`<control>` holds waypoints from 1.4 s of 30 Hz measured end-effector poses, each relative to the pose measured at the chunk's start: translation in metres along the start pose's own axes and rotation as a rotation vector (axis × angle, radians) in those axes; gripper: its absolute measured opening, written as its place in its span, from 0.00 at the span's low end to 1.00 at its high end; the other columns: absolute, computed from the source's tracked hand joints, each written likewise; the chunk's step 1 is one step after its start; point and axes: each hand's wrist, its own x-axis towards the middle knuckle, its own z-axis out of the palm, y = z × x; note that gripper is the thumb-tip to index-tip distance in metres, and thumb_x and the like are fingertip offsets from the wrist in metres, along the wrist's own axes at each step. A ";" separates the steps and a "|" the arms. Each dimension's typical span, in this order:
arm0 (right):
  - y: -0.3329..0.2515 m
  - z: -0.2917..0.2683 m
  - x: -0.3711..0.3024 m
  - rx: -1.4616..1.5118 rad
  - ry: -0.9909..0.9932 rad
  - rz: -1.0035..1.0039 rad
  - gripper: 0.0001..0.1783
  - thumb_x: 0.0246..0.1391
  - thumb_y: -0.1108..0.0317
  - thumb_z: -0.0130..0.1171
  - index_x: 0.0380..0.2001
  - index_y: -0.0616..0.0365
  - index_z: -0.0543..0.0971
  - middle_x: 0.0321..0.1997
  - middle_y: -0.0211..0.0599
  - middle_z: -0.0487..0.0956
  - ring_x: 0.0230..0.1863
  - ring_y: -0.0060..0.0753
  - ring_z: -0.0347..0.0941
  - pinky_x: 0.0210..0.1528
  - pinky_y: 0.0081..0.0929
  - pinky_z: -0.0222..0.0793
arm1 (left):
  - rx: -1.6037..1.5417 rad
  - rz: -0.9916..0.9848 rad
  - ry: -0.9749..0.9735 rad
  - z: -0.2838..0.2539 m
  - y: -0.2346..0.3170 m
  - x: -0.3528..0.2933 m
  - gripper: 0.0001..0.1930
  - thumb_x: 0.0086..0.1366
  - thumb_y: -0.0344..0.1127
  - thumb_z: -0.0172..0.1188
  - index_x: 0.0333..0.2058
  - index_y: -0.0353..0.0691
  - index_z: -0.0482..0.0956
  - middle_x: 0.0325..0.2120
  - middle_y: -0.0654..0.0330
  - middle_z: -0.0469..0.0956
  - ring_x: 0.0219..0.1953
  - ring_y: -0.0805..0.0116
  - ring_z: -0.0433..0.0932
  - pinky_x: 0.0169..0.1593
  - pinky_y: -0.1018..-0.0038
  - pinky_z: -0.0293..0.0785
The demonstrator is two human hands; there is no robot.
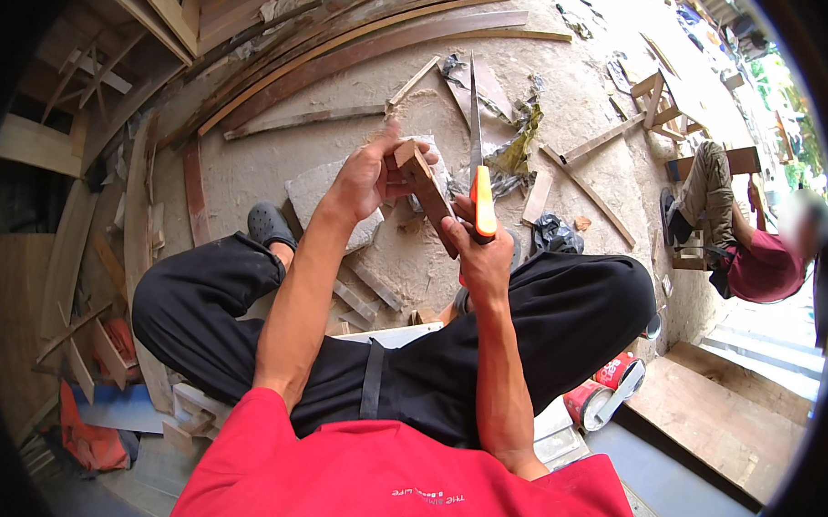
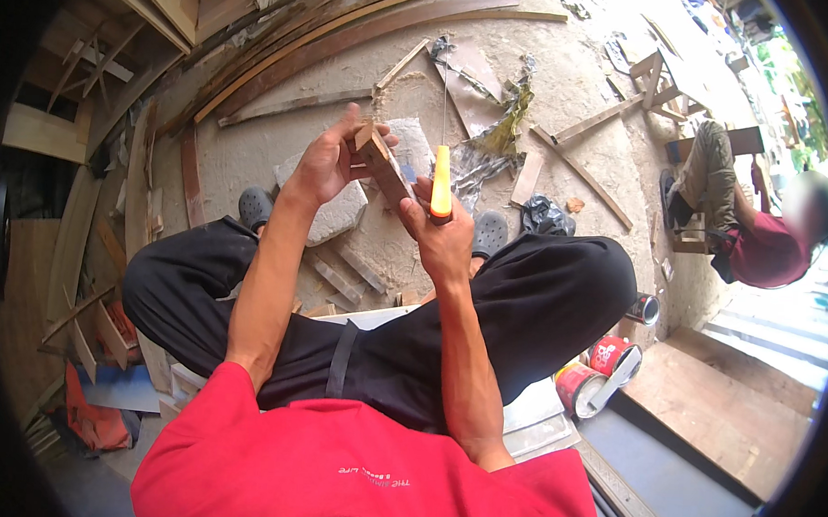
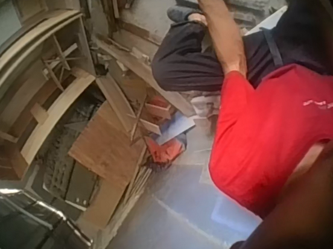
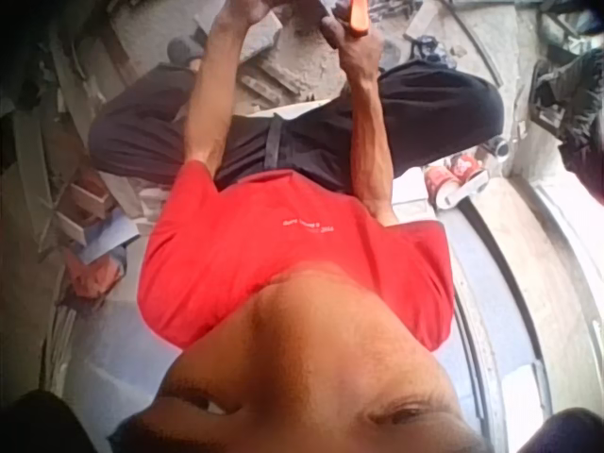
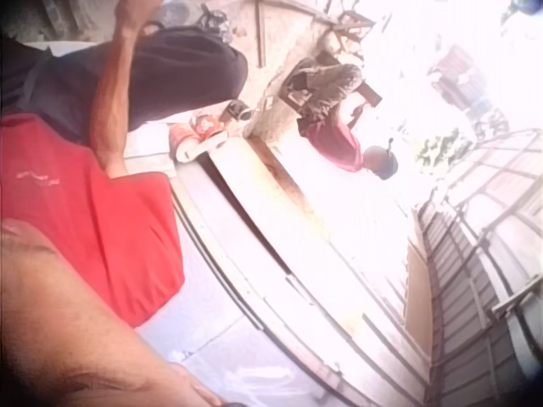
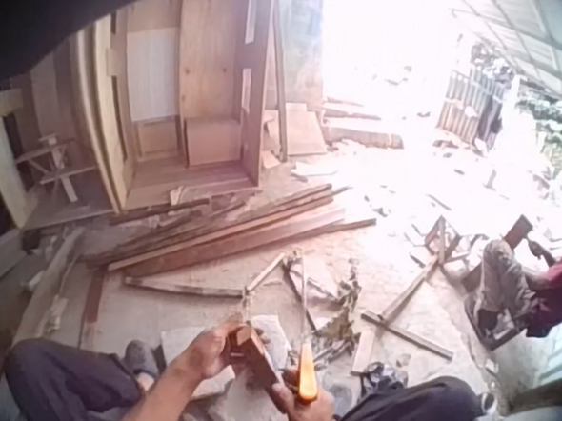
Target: The person sits on the floor and uses a hand saw to cut a small piece of wood. They hold the wood with their left hand and saw with their right hand, occasionally pausing to inspect the cut.
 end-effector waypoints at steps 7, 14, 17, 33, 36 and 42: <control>0.012 0.001 0.003 -0.069 -0.029 0.090 0.23 0.53 0.71 0.64 0.50 0.71 0.74 0.46 0.46 0.81 0.46 0.31 0.77 0.50 0.25 0.72 | 0.285 0.140 0.212 -0.017 -0.019 0.013 0.19 0.66 0.49 0.57 0.38 0.35 0.81 0.33 0.56 0.83 0.33 0.68 0.83 0.38 0.71 0.81; 0.015 0.005 0.003 -0.046 -0.028 0.203 0.21 0.54 0.69 0.64 0.49 0.70 0.76 0.42 0.42 0.81 0.39 0.26 0.78 0.39 0.23 0.74 | 0.267 0.037 0.306 -0.024 -0.019 0.015 0.27 0.71 0.54 0.43 0.47 0.32 0.75 0.36 0.51 0.82 0.35 0.64 0.83 0.42 0.69 0.80; 0.021 0.003 0.005 -0.042 -0.026 0.152 0.21 0.54 0.67 0.64 0.48 0.68 0.77 0.38 0.38 0.82 0.33 0.22 0.76 0.32 0.21 0.72 | 0.233 0.073 0.250 -0.021 -0.016 0.012 0.25 0.72 0.51 0.41 0.49 0.34 0.75 0.36 0.52 0.82 0.34 0.64 0.82 0.39 0.68 0.80; 0.021 0.012 0.003 -0.048 0.058 0.127 0.20 0.54 0.62 0.64 0.44 0.68 0.79 0.25 0.30 0.78 0.19 0.16 0.67 0.22 0.17 0.64 | 0.179 -0.049 0.042 -0.042 -0.032 0.018 0.25 0.67 0.44 0.37 0.52 0.35 0.74 0.44 0.52 0.79 0.44 0.62 0.79 0.51 0.67 0.75; 0.019 0.012 0.003 -0.002 0.064 0.180 0.20 0.54 0.63 0.64 0.43 0.69 0.79 0.25 0.30 0.78 0.18 0.16 0.68 0.21 0.17 0.64 | 0.160 -0.107 -0.006 -0.044 -0.041 0.017 0.20 0.66 0.43 0.42 0.49 0.38 0.75 0.42 0.56 0.80 0.44 0.66 0.79 0.51 0.68 0.74; 0.026 0.013 0.004 0.025 0.074 0.186 0.18 0.56 0.64 0.62 0.43 0.69 0.79 0.28 0.33 0.79 0.22 0.19 0.72 0.23 0.18 0.67 | 0.042 0.029 -0.042 -0.040 -0.044 0.014 0.19 0.60 0.38 0.63 0.48 0.40 0.74 0.40 0.61 0.79 0.42 0.69 0.79 0.49 0.68 0.77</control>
